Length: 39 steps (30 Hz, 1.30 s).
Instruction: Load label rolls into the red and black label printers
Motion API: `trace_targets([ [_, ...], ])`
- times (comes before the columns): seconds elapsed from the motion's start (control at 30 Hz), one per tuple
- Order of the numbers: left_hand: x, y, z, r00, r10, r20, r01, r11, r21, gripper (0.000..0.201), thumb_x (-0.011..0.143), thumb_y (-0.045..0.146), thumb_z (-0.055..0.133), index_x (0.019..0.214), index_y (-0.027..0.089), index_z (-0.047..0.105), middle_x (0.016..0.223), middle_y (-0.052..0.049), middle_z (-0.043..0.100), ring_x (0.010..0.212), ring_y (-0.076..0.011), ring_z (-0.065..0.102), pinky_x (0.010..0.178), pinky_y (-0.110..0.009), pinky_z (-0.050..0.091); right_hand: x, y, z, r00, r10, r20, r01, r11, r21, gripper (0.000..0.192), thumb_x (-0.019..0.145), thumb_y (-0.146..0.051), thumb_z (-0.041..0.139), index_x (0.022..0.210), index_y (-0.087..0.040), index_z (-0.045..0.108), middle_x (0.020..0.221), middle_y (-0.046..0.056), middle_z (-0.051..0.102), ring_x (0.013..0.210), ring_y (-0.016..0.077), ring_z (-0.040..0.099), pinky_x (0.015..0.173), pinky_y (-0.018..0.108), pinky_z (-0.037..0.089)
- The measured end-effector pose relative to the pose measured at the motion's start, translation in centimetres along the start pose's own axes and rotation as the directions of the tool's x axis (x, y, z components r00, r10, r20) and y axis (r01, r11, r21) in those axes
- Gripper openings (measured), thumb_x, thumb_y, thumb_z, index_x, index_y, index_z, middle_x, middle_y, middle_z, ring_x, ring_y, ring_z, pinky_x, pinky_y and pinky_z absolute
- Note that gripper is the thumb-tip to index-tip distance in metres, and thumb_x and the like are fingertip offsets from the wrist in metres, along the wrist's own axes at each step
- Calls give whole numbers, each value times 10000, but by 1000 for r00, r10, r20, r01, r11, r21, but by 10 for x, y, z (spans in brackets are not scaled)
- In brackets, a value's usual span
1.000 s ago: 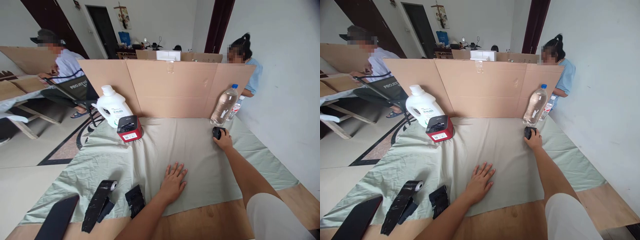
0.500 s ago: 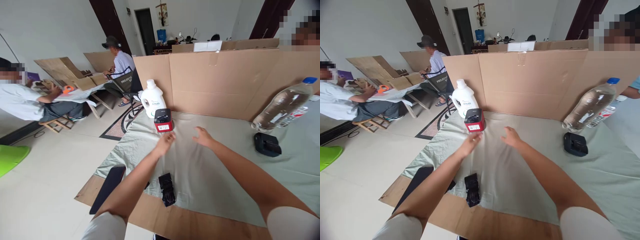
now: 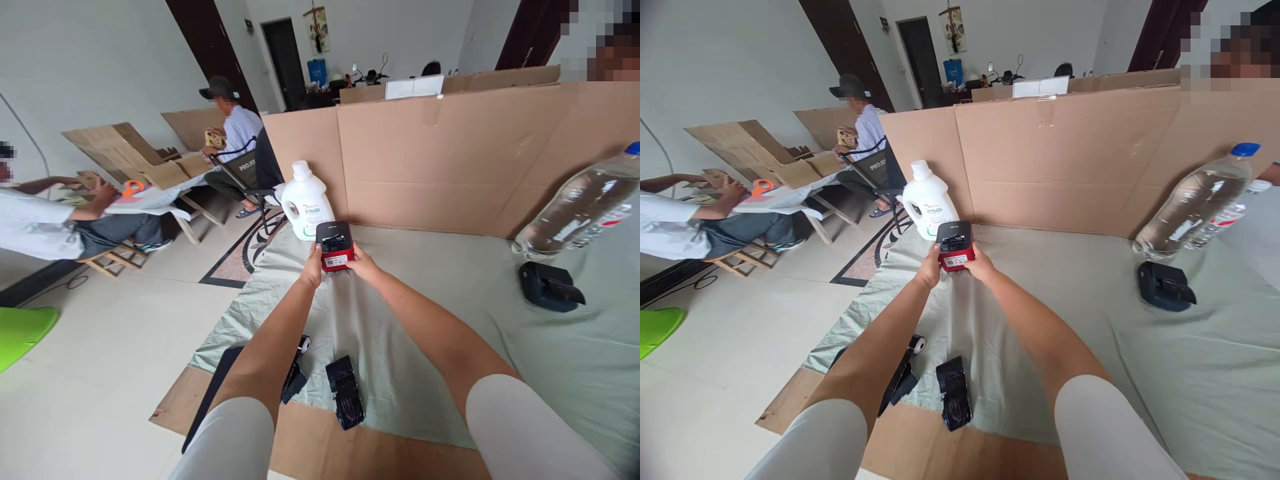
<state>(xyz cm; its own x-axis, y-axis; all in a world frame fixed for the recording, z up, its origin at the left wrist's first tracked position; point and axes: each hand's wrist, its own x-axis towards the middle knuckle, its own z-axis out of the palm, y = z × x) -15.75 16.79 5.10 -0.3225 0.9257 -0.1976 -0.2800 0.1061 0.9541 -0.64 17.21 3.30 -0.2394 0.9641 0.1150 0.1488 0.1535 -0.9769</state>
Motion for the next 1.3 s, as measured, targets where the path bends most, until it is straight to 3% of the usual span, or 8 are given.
trace_targets([
  [0.13,-51,-9,22,982,72,177,-70,997,-19,467,968,342,502,1428,299,433,1453,14,518,1415,-202,386,1169,-396,325,-56,-10,-49,993,80,-85,-79,997,10,694,754,-191,649,1410,-336,472,1383,-14,588,1284,258,542,1049,474,470],
  [0.33,-168,-49,62,894,74,443,-60,997,-45,676,922,462,571,1515,283,300,1599,-2,295,1503,-244,185,1232,-416,177,-201,-31,-128,985,62,-161,-61,998,11,666,789,-210,579,1430,-346,460,1451,-25,527,1335,252,502,1065,474,460],
  [0.47,-237,-75,75,840,-81,536,21,993,118,733,929,580,478,1550,345,168,1644,26,131,1518,-247,103,1237,-446,159,-289,-29,-154,967,120,-225,-124,992,-5,644,823,-239,565,1438,-381,433,1477,-19,498,1336,246,508,1037,483,487],
  [0.6,-279,-93,76,806,-184,563,-3,949,314,723,956,604,367,1559,365,46,1649,38,31,1519,-235,41,1228,-448,199,-338,-14,-159,945,148,-291,-158,987,-10,609,856,-318,578,1442,-385,423,1481,14,497,1336,254,509,983,480,527],
  [0.77,-294,-106,71,856,-137,498,-55,934,353,642,989,558,298,1557,348,83,1651,28,74,1520,-207,73,1237,-435,184,-358,1,-150,940,100,-327,-125,990,-57,565,901,-405,547,1448,-357,412,1466,69,511,1296,259,544,970,484,528],
  [0.97,-261,-107,73,888,6,460,-110,974,199,583,945,520,445,1469,276,368,1578,-42,336,1472,-244,270,1206,-429,256,-333,-7,-148,880,-69,-471,-65,963,-262,514,929,-500,489,1402,-300,458,1496,92,447,1365,259,444,1070,498,442],
  [1.17,-228,-106,85,760,112,640,-141,990,-6,636,791,323,557,1417,259,462,1608,-15,270,1492,-275,210,1204,-434,238,-293,-9,-148,854,-322,-408,121,887,-446,364,954,-460,411,827,-241,673,1450,68,506,1372,272,421,1118,514,364],
  [1.3,-227,-108,88,780,127,613,-166,986,7,627,700,205,488,1322,239,559,1604,11,271,1486,-268,225,1196,-416,261,-292,6,-140,803,-405,-438,165,856,-489,236,897,-405,512,751,-237,589,1368,88,571,1367,301,423,1108,552,363],
])
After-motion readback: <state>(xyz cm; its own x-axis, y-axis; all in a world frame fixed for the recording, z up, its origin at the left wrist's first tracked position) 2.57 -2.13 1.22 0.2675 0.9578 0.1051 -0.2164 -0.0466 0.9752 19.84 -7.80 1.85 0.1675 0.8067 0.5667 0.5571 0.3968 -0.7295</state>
